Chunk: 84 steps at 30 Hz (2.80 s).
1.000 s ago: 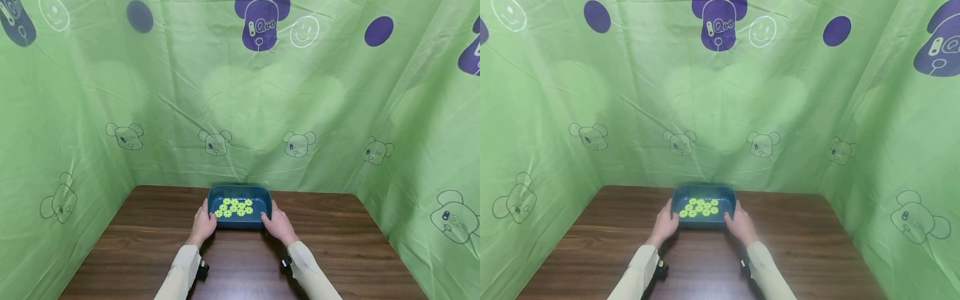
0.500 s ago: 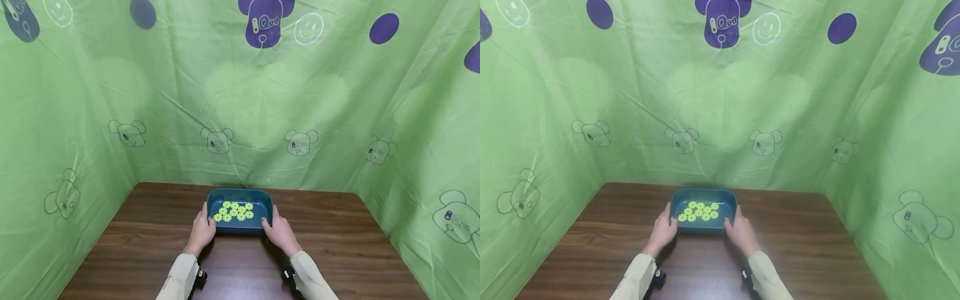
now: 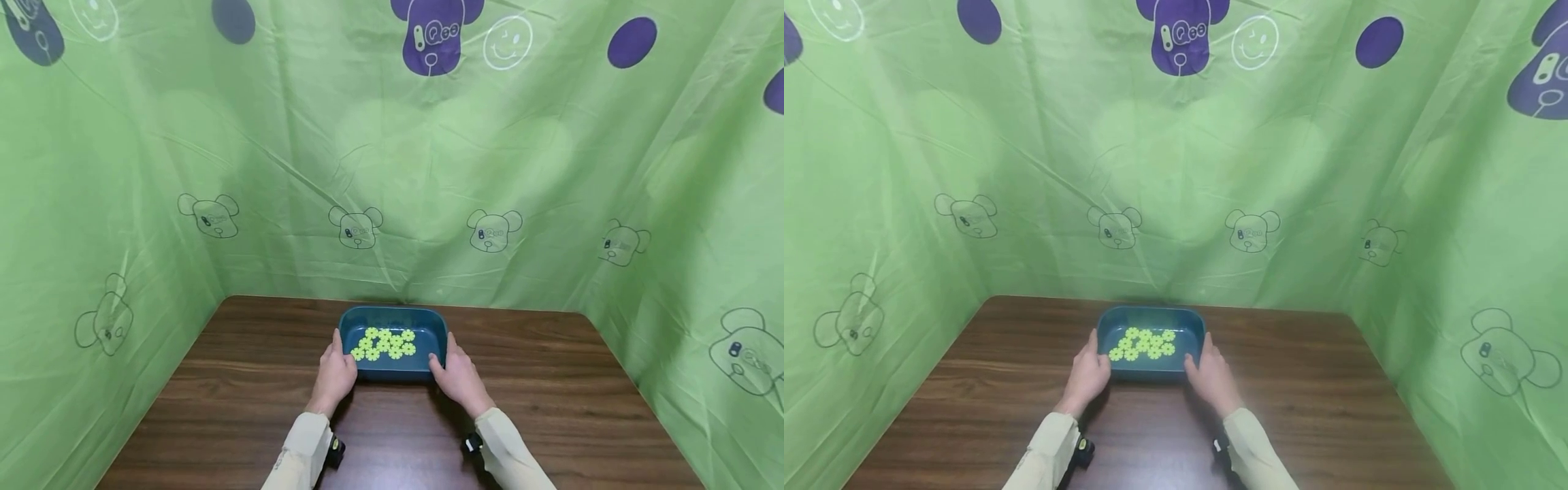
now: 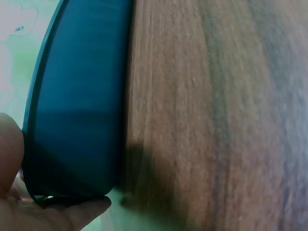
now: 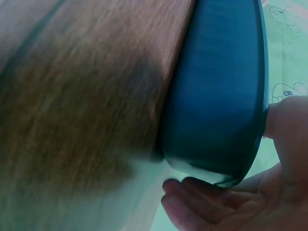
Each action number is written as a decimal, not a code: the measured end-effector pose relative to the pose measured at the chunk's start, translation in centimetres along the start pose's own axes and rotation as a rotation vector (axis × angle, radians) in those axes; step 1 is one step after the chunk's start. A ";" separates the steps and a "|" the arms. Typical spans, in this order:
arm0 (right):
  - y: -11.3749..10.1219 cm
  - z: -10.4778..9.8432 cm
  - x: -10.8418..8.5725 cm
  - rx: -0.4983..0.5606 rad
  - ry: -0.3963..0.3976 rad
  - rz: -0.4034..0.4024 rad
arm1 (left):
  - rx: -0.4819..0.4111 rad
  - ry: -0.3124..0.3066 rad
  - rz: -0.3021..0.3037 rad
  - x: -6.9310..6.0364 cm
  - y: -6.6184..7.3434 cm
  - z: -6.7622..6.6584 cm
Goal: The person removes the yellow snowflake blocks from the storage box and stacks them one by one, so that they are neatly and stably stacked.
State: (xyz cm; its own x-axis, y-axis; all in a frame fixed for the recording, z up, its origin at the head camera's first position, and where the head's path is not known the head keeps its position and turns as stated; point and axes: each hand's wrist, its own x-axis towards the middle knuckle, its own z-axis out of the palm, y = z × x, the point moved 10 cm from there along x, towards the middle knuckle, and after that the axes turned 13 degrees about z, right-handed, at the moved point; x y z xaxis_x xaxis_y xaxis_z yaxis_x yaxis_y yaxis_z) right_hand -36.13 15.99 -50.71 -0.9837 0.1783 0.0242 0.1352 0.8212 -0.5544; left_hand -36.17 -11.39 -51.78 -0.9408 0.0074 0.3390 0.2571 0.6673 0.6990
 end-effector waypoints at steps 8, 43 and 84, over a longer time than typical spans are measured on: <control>-1.7 -1.4 0.9 -0.142 0.115 -0.062 | 0.021 0.027 -0.010 0.0 -0.2 -0.1; -6.3 6.2 6.1 -0.171 -0.347 -0.185 | -0.049 0.162 -0.047 -1.2 -1.2 -0.4; -7.5 0.6 4.8 0.031 -0.162 -0.278 | -0.034 0.197 -0.012 -0.8 -1.0 -0.8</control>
State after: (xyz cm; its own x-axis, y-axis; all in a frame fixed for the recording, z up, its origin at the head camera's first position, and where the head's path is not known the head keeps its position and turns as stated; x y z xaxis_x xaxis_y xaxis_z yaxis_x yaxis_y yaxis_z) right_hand -41.97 10.38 -46.98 -0.9889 -0.1411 0.0475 -0.1428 0.8089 -0.5703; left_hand -35.49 -12.63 -52.21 -0.8832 -0.1481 0.4450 0.2568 0.6412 0.7231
